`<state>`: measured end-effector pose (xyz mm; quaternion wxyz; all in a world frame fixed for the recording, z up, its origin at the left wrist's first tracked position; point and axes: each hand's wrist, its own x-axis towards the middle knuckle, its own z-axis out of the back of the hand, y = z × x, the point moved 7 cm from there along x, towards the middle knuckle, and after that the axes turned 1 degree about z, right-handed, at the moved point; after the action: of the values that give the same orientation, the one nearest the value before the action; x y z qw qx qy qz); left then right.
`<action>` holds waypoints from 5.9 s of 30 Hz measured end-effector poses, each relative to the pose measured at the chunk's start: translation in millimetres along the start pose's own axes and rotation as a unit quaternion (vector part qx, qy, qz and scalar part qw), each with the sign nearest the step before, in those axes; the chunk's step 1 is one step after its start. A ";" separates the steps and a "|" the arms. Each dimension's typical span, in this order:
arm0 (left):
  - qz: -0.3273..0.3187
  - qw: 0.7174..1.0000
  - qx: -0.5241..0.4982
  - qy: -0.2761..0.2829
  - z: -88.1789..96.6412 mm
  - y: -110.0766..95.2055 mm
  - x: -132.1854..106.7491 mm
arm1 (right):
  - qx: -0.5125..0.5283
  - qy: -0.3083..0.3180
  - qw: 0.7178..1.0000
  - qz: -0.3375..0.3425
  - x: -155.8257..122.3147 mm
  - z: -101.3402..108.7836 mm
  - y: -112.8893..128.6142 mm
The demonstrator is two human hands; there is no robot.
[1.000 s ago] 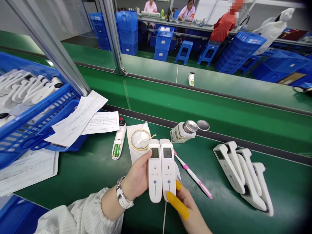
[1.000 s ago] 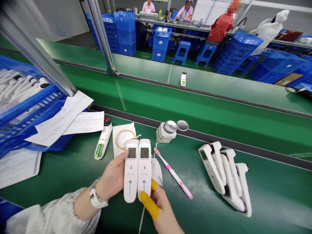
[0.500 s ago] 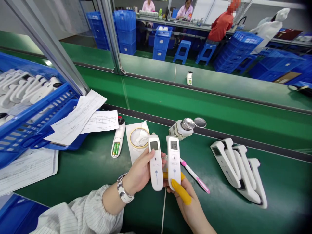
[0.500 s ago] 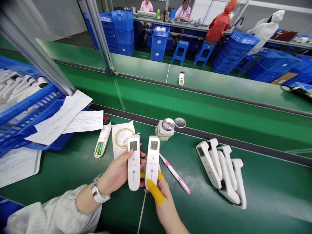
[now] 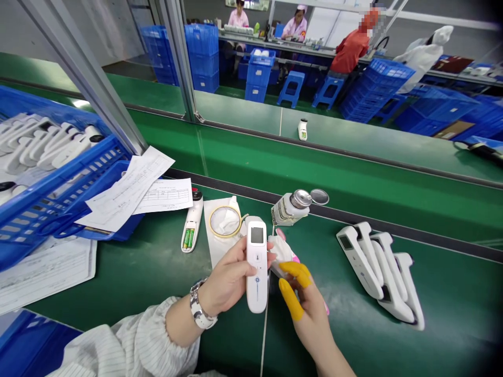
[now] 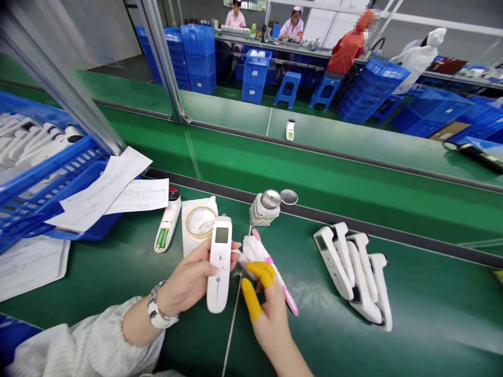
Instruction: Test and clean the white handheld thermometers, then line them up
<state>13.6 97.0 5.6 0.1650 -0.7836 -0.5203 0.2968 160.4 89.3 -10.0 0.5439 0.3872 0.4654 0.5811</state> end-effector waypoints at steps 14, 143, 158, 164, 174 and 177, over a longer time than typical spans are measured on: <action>0.043 0.992 -0.113 -0.043 -1.7 5.4 1.7 | 0.190 0.100 0.977 -0.017 -19.8 -46.5 9.7; 0.053 0.994 -0.064 -0.069 21.4 11.1 0.9 | -0.570 -0.135 0.757 0.288 115.0 35.5 94.0; 0.043 0.994 -0.070 -0.067 19.9 6.7 2.8 | -0.511 -0.137 0.793 0.303 113.3 37.9 97.7; 0.029 0.988 -0.103 -0.109 21.9 -1.4 2.3 | -0.302 0.040 0.827 0.472 37.9 4.4 129.4; 0.064 0.980 -0.152 -0.109 26.2 3.6 4.0 | -0.293 0.245 0.780 0.496 -5.8 -63.6 101.8; 0.076 0.979 -0.153 -0.111 26.7 6.4 4.2 | -0.289 0.229 0.783 0.502 -4.3 -61.3 100.6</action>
<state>2.4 96.9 -19.9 -0.0388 -0.7988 -0.5140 0.3101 74.9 80.2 70.6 0.1394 0.2462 0.1268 0.9507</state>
